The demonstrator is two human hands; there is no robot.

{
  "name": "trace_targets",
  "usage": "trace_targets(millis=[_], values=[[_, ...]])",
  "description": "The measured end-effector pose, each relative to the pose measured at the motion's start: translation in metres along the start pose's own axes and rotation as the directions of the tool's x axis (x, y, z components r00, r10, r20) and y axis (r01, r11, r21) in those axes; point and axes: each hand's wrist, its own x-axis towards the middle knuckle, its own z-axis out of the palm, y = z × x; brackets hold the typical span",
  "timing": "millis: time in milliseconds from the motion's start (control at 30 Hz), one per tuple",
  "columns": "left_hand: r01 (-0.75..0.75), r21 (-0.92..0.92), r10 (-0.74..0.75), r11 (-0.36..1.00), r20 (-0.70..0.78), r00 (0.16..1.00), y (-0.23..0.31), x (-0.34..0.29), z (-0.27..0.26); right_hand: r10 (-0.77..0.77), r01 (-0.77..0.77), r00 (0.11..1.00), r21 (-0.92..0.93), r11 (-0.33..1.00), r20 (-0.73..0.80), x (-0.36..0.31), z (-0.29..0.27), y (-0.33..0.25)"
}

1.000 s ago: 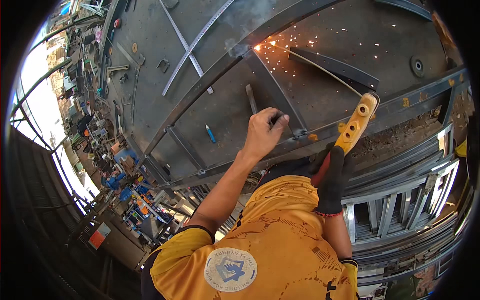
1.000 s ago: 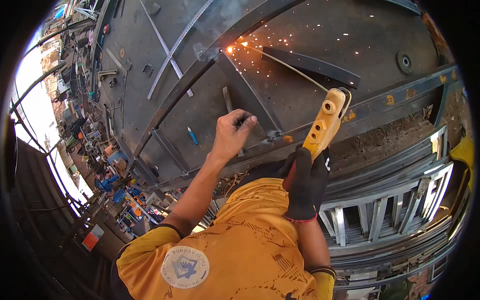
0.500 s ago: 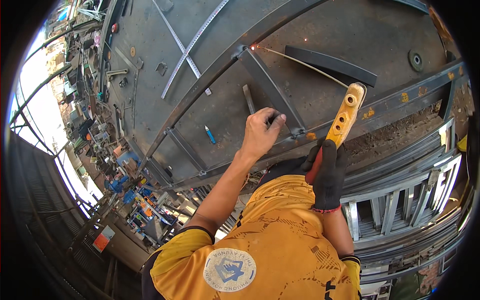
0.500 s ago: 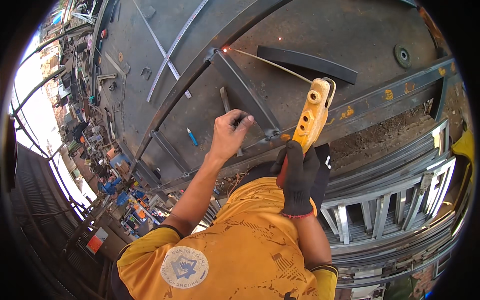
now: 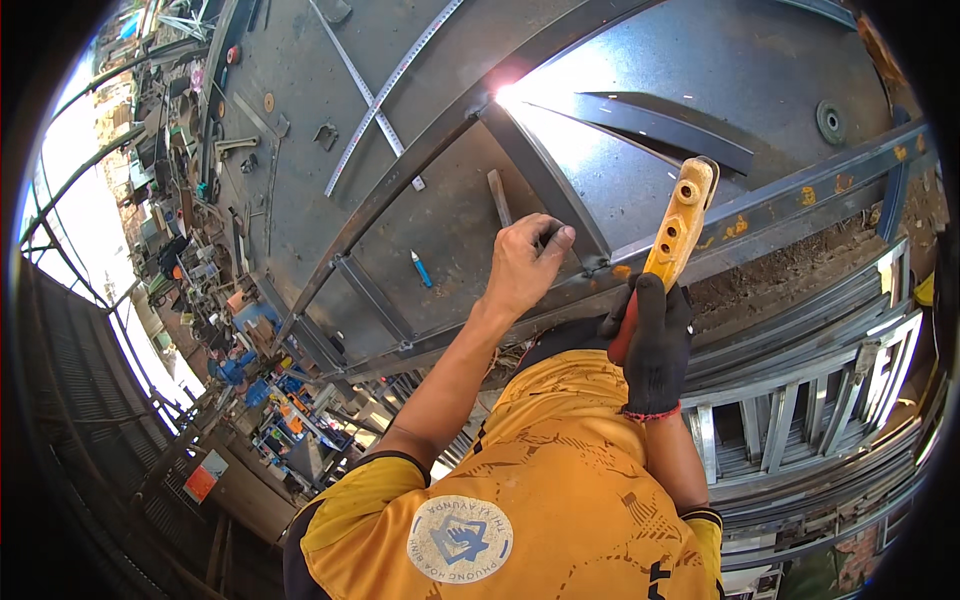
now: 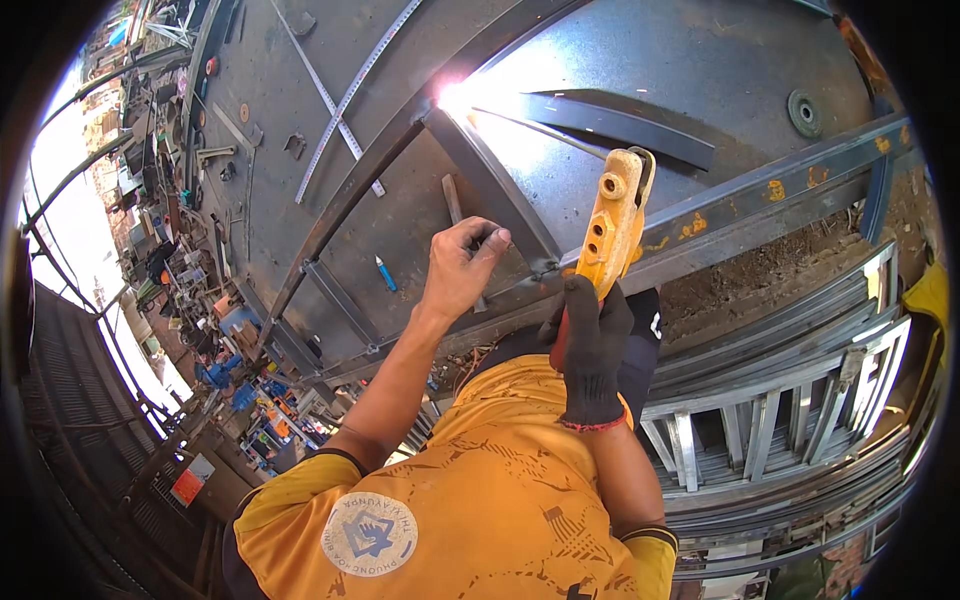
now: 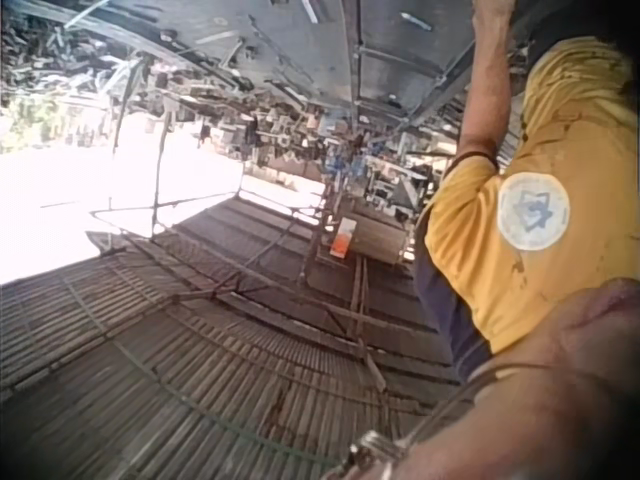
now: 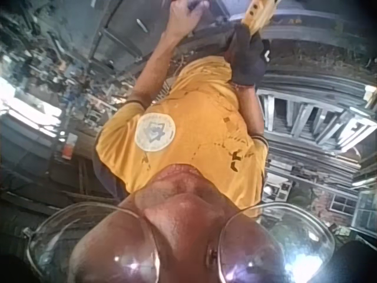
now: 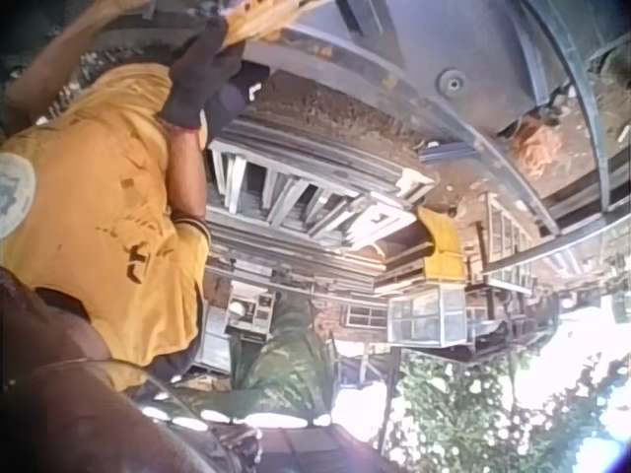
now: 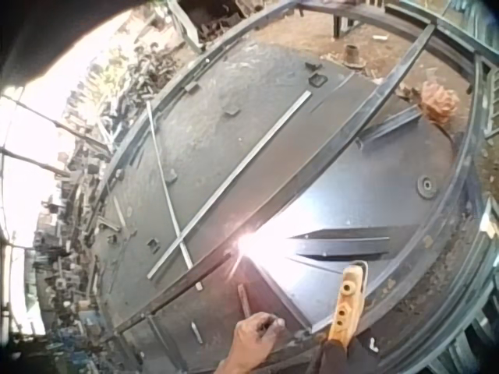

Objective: Welding and measuring metal frames to assemble an industrial structure.

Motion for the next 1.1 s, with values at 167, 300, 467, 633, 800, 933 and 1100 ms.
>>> trace_targets(millis=[167,300,467,633,800,933,1100], values=[[-0.027,-0.041,0.025,0.999,-0.045,0.999,-0.001,-0.002,-0.001,-0.116,0.106,0.988,-0.098,0.989,-0.098,-0.004,-0.033,0.01],[-0.076,-0.048,0.072,0.996,-0.082,0.994,0.005,-0.008,-0.007,-0.056,0.06,0.981,0.017,0.998,-0.186,-0.023,-0.08,-0.018],[-0.139,-0.071,0.132,0.988,-0.094,0.987,0.007,-0.032,0.001,-0.048,0.038,0.981,-0.059,0.998,-0.186,-0.049,-0.105,-0.09],[-0.065,-0.161,0.067,0.985,0.007,0.998,0.016,-0.071,0.034,-0.086,0.068,0.996,-0.431,0.9,-0.023,-0.044,-0.122,-0.15],[-0.097,-0.109,0.126,0.989,0.312,0.942,0.06,-0.085,0.09,0.126,-0.053,0.988,-0.581,0.812,0.087,-0.006,-0.118,-0.198],[-0.127,-0.151,0.166,0.98,0.285,0.944,0.124,-0.075,0.164,0.276,-0.057,0.944,-0.73,0.681,0.183,0.044,-0.123,-0.232],[-0.077,-0.243,0.095,0.967,0.062,0.994,0.192,-0.05,0.205,0.382,0.062,0.877,-0.857,0.512,0.292,0.093,-0.117,-0.275]])
